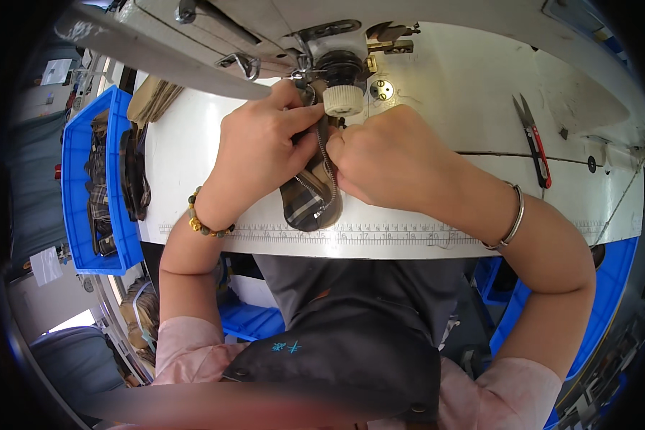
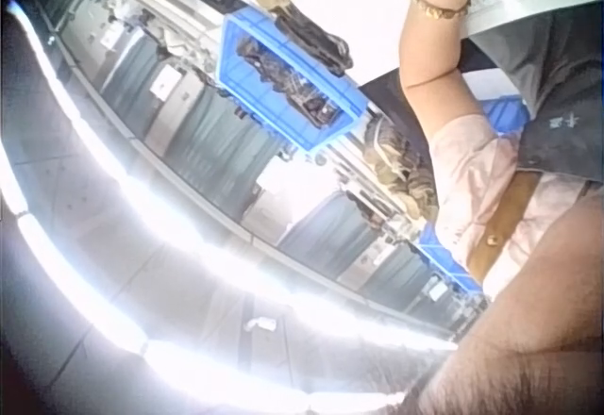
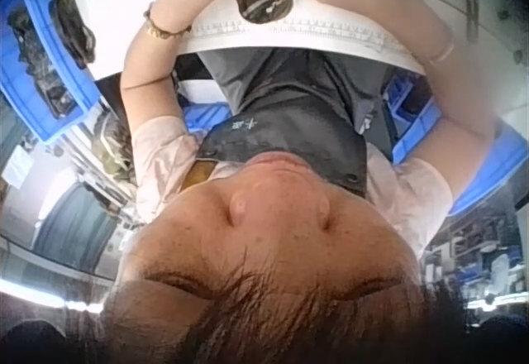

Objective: Sewing together fabric and leather component pieces using an industrial sewing machine.

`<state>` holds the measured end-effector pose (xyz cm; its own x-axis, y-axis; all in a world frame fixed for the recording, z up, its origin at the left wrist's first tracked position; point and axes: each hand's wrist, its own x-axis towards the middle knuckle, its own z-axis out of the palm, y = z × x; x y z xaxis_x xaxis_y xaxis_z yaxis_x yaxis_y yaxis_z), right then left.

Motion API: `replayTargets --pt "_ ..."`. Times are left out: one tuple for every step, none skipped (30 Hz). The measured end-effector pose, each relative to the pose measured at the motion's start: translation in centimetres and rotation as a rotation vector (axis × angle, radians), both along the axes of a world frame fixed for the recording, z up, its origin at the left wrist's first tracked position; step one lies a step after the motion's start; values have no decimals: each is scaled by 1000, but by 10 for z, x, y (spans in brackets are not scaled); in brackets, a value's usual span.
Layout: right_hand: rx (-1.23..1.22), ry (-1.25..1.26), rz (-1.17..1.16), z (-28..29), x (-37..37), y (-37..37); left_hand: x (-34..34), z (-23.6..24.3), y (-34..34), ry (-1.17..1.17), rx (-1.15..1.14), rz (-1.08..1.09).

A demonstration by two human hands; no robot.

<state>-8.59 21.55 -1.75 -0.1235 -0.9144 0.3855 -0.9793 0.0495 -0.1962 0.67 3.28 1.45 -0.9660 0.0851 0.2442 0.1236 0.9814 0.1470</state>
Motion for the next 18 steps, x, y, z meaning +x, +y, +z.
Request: replayTargets --pt "0 0 2 -1 0 0 0 1 1 0 -21 4" --pt "-16 9 4 -2 0 -1 0 1 1 0 -21 5" --pt "-32 18 6 -2 0 -1 0 1 2 -16 -9 16" --pt "-34 19 6 -2 1 -1 0 1 1 -31 1 25" --pt "-17 37 -20 -1 2 -2 -1 -1 -1 -31 -1 25" --pt "0 54 -47 -1 2 -3 -2 -4 -3 2 6 21" --pt "-1 55 -49 -1 2 -3 -3 -6 -5 36 13 15" --pt "-22 40 -42 0 0 -3 -3 -6 -4 37 11 13" --pt "-42 25 -36 0 -1 -4 -3 -6 -3 22 8 32" --pt "-43 26 -38 0 0 -4 -3 -5 -2 7 6 50" --pt "-51 30 -34 1 0 -4 -3 -4 -2 7 5 47" --pt "-60 34 -30 1 0 -4 -3 -3 -1 44 -61 30" --pt "-61 32 -31 1 0 -4 -2 -2 0 79 -127 13" --pt "-59 47 -27 0 0 -4 -3 -3 -1 77 -129 12" --pt "-56 61 -24 -1 0 -3 -5 -5 -3 193 -134 -81" --pt "-63 61 -26 -3 -1 -3 -6 -6 -5 310 -142 -174" --pt "-22 81 -20 -4 -2 -3 -6 -7 -7 310 -149 -177" --pt "19 102 -14 -6 -1 -3 -5 -7 -8 356 -153 -242"
